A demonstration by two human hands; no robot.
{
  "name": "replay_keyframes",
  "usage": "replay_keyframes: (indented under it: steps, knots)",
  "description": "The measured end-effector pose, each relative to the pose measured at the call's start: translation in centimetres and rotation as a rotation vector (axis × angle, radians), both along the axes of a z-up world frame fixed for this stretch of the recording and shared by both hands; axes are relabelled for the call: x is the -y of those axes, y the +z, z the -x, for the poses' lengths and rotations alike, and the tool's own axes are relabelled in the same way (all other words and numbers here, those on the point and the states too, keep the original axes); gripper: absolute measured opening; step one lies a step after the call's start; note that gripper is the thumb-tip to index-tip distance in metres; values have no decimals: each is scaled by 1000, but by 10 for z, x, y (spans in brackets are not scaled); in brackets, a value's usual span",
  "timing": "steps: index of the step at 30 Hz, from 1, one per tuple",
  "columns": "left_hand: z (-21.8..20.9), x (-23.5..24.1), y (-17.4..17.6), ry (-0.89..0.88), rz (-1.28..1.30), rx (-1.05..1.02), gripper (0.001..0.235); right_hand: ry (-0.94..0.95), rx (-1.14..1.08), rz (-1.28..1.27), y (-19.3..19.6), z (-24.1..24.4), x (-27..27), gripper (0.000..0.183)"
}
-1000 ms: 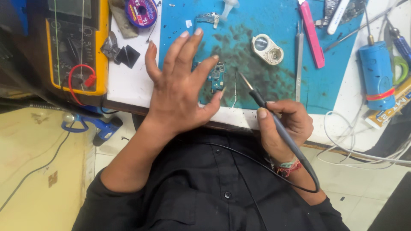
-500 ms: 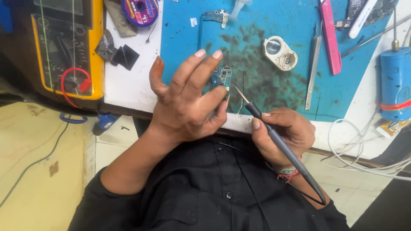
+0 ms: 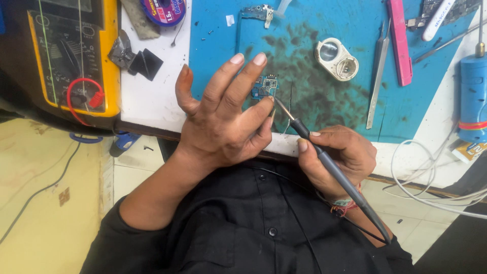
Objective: The person uses a hot air gun and tweezers to work on a small circuit board, then switches to a soldering iron to reflow solder joints. They use a magnifying loupe to inspect the board and a brush to clean the surface. The person handles the board with tweezers and fingers throughout the process.
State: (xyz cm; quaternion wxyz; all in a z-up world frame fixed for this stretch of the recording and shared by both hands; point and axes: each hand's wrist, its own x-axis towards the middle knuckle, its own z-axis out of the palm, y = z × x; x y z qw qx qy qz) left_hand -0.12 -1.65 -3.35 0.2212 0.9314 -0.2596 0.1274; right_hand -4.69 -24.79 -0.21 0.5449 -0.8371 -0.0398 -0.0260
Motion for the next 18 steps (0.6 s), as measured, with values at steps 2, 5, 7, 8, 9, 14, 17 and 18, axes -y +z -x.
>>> replay_keyframes:
  steps: [2,5,7,8,9,14,17,18]
  knots:
    - [0,0,0,-3,-3,-8,18,10,-1,14,0,-1,0,19]
    - [0,0,0,-2,3,-15,18,7,6,10,0,-1,0,20]
    - [1,0,0,-1,-4,-17,18,11,21,30,0,-1,0,19]
    - [1,0,0,0,-7,-18,19,13,29,40,-1,-1,0,19]
    - [1,0,0,0,-5,-15,18,8,23,29,-1,-1,0,19]
    - [1,1,-1,1,0,-18,17,15,40,19,-2,-2,0,18]
    - [1,1,-1,3,-2,-11,17,17,25,14,-1,-2,1,19]
    - [1,1,-1,2,-2,-12,17,21,32,14,-1,-2,1,18]
